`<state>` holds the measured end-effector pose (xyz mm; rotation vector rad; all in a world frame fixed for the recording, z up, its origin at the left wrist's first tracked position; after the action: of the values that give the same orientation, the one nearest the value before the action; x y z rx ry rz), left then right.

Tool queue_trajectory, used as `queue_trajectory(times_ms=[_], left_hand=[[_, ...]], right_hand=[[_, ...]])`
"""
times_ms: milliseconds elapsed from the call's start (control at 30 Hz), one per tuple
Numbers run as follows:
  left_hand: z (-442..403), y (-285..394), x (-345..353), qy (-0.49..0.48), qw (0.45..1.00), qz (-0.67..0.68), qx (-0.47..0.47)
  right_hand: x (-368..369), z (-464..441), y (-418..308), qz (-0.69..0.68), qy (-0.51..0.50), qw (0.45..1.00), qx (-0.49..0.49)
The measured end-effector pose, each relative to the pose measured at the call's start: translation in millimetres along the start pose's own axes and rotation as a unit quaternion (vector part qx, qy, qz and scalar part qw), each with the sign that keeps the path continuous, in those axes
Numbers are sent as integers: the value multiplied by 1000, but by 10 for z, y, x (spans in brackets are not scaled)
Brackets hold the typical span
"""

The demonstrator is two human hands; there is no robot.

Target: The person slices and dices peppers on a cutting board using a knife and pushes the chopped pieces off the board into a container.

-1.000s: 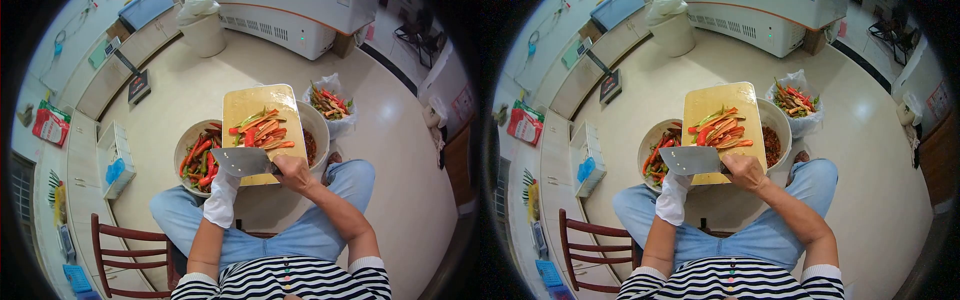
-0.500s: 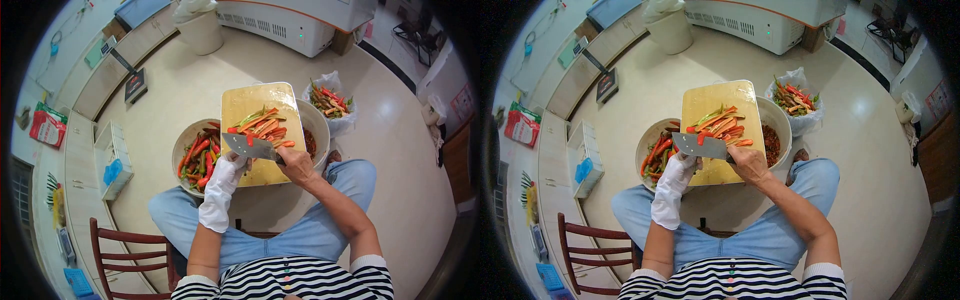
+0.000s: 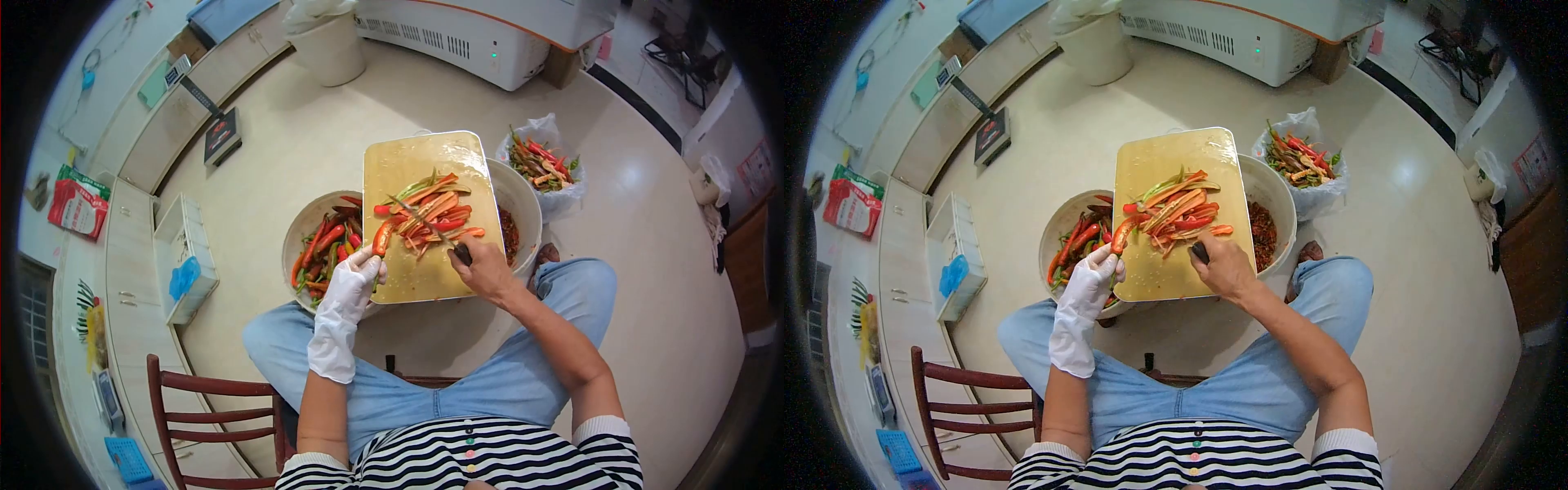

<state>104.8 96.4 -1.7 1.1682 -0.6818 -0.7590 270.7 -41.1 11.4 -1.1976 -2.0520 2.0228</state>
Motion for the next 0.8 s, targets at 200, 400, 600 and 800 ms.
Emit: queue_trajectory(times_ms=[200, 400, 600, 800], left_hand=[[-48, -107, 148, -12, 999, 36, 3], [9, -41, 169, 15, 998, 58, -7], [130, -59, 120, 16, 999, -1, -42], [262, -111, 70, 24, 997, -27, -62]], right_hand=[[102, 88, -289, 29, -2, 991, -128], [108, 82, -124, 88, -14, 991, -95], [103, 52, -19, 110, -25, 992, -47], [233, 22, 195, 75, -59, 995, 21]])
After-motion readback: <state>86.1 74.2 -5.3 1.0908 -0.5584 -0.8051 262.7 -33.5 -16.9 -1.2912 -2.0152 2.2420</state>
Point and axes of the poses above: each hand's wrist, its own z-axis away from the middle knuckle, its own x-axis out of the palm, y = z × x, the point moved 8 cm from there along -z, towards the middle knuckle, and after that the axes turned 14 degrees about -z, right-handed, at the moved point
